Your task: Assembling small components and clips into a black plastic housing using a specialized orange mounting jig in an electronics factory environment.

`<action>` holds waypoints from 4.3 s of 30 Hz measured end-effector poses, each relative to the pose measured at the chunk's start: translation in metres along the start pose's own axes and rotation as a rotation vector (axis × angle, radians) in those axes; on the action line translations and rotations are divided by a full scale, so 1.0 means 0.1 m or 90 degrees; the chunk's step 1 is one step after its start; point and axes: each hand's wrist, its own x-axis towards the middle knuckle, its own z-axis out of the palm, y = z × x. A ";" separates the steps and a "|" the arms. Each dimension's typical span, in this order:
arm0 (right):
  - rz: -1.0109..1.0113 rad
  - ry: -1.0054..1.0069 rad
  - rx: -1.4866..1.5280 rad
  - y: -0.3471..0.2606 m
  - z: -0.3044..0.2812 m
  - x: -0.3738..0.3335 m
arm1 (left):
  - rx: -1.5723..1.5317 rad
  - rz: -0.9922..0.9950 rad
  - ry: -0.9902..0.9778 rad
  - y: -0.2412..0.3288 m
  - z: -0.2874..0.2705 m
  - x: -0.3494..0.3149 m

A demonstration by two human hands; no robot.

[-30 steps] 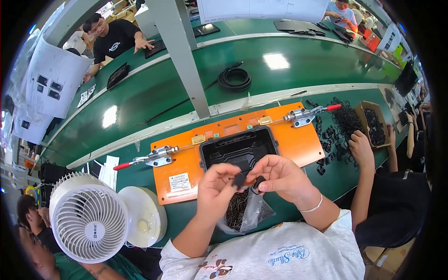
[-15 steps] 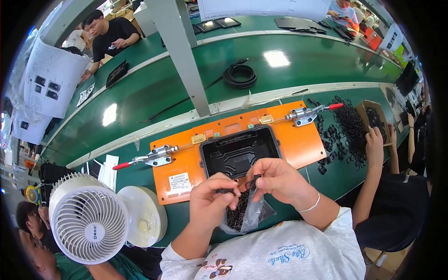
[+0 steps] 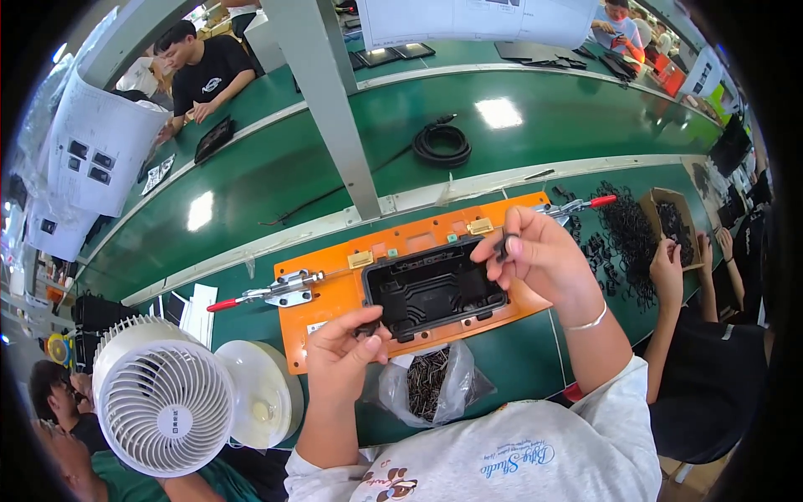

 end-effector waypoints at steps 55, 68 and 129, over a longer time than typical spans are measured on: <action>-0.223 0.159 -0.922 0.28 -0.29 0.57 | 0.874 0.003 -0.079 0.06 -0.11 1.30; -0.186 0.185 -0.829 0.31 -0.33 0.60 | 1.051 0.099 -0.107 0.14 0.00 1.26; -0.507 -0.045 -0.993 0.37 0.43 -0.12 | 0.725 0.188 -0.166 0.12 0.13 -0.34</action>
